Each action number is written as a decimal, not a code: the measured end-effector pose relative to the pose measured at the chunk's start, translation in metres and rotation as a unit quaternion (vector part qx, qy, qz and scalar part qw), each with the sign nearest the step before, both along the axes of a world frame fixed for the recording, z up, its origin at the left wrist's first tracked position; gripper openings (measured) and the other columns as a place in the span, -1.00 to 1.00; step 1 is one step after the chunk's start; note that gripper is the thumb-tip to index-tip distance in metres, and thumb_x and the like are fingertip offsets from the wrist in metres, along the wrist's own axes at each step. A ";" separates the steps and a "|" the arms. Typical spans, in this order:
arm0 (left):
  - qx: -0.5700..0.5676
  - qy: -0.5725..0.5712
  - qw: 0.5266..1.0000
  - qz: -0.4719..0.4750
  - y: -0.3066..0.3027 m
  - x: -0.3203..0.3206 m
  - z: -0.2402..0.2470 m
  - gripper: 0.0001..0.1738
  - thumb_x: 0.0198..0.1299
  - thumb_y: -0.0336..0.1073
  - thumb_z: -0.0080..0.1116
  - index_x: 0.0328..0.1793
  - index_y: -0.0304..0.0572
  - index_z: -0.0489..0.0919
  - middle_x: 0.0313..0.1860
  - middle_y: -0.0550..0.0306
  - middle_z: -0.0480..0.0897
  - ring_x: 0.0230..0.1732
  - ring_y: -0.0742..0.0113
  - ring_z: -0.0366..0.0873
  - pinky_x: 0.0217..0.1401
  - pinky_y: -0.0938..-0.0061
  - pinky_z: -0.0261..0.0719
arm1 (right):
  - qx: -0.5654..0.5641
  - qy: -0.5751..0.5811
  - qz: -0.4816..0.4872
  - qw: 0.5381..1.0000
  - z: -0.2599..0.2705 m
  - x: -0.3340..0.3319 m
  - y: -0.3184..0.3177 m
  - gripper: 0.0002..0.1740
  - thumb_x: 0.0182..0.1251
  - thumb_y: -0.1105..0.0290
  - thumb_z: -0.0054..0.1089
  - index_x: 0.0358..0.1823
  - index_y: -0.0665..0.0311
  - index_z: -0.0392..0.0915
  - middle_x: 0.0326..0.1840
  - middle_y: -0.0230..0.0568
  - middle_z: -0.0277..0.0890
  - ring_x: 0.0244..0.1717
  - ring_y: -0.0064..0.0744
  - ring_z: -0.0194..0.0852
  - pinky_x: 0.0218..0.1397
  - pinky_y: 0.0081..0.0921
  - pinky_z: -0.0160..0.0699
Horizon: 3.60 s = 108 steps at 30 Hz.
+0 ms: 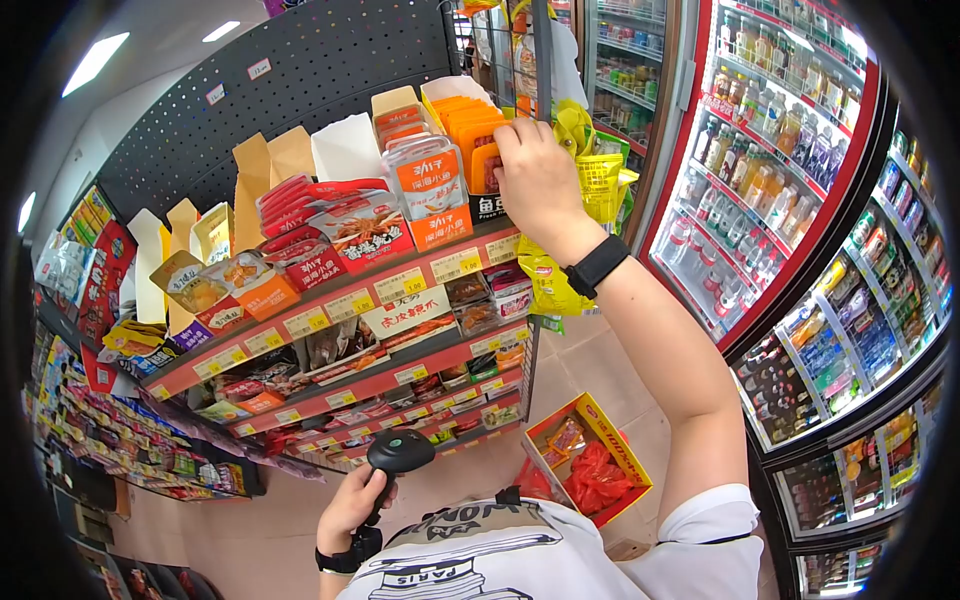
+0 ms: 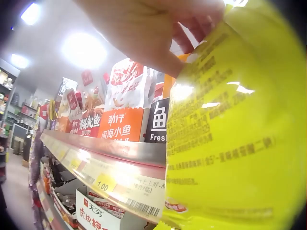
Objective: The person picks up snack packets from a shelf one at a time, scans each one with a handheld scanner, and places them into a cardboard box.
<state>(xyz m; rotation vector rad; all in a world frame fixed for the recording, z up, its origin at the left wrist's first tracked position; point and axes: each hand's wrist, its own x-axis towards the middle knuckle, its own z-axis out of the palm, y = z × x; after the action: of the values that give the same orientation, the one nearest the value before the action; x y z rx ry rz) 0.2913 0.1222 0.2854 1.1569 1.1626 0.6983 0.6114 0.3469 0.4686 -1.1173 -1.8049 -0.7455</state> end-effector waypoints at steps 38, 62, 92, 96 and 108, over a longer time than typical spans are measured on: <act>-0.007 -0.004 1.000 0.013 0.000 0.003 -0.001 -0.69 0.32 -0.12 -0.06 -0.25 -0.26 0.42 -0.50 0.25 0.46 -0.51 0.54 0.36 -0.43 0.62 0.36 | 0.096 0.276 0.140 0.946 0.038 0.027 -0.055 -0.91 0.32 0.44 0.00 -0.30 0.30 0.35 -0.47 -0.21 0.46 -0.53 -0.37 0.46 -0.42 -0.51 0.43; 0.001 0.033 0.998 -0.053 0.010 0.014 0.004 -0.64 0.29 -0.05 -0.02 -0.29 -0.26 0.43 -0.51 0.27 0.46 -0.50 0.55 0.38 -0.43 0.63 0.40 | -0.648 0.539 0.159 0.513 -0.283 -0.019 -0.154 -0.76 0.35 0.42 -0.08 -0.05 0.38 0.44 -0.22 -0.22 0.52 -0.32 -0.49 0.53 -0.52 -0.61 0.57; -0.016 0.033 0.998 -0.060 0.006 0.016 0.002 -0.63 0.28 -0.03 -0.01 -0.29 -0.24 0.43 -0.50 0.26 0.47 -0.48 0.54 0.39 -0.39 0.62 0.40 | -0.635 0.541 0.190 0.518 -0.281 -0.013 -0.156 -0.74 0.38 0.34 -0.10 -0.07 0.34 0.48 -0.35 -0.36 0.49 -0.50 -0.67 0.38 -0.59 -0.69 0.40; -0.025 0.040 0.997 -0.061 0.003 0.020 0.005 -0.63 0.28 -0.03 -0.01 -0.27 -0.25 0.43 -0.49 0.25 0.47 -0.48 0.54 0.38 -0.40 0.61 0.40 | -0.628 0.539 0.194 0.528 -0.286 -0.012 -0.154 -0.74 0.37 0.34 -0.10 -0.08 0.33 0.49 -0.37 -0.36 0.49 -0.54 -0.68 0.36 -0.59 -0.70 0.36; -0.048 0.062 0.995 -0.062 -0.001 0.027 0.001 -0.65 0.28 -0.08 0.00 -0.25 -0.28 0.46 -0.47 0.24 0.48 -0.45 0.52 0.40 -0.37 0.60 0.41 | -0.606 0.544 0.197 0.545 -0.298 -0.013 -0.160 -0.79 0.36 0.34 -0.06 -0.18 0.32 0.49 -0.56 -0.42 0.38 -0.72 -0.67 0.20 -0.69 -0.66 0.17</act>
<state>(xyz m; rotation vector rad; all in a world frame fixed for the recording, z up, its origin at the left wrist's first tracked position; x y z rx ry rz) 0.3184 0.1216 0.2860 1.1924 1.2044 0.4763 0.5983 0.1872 0.1705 -1.3201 -1.0777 1.5191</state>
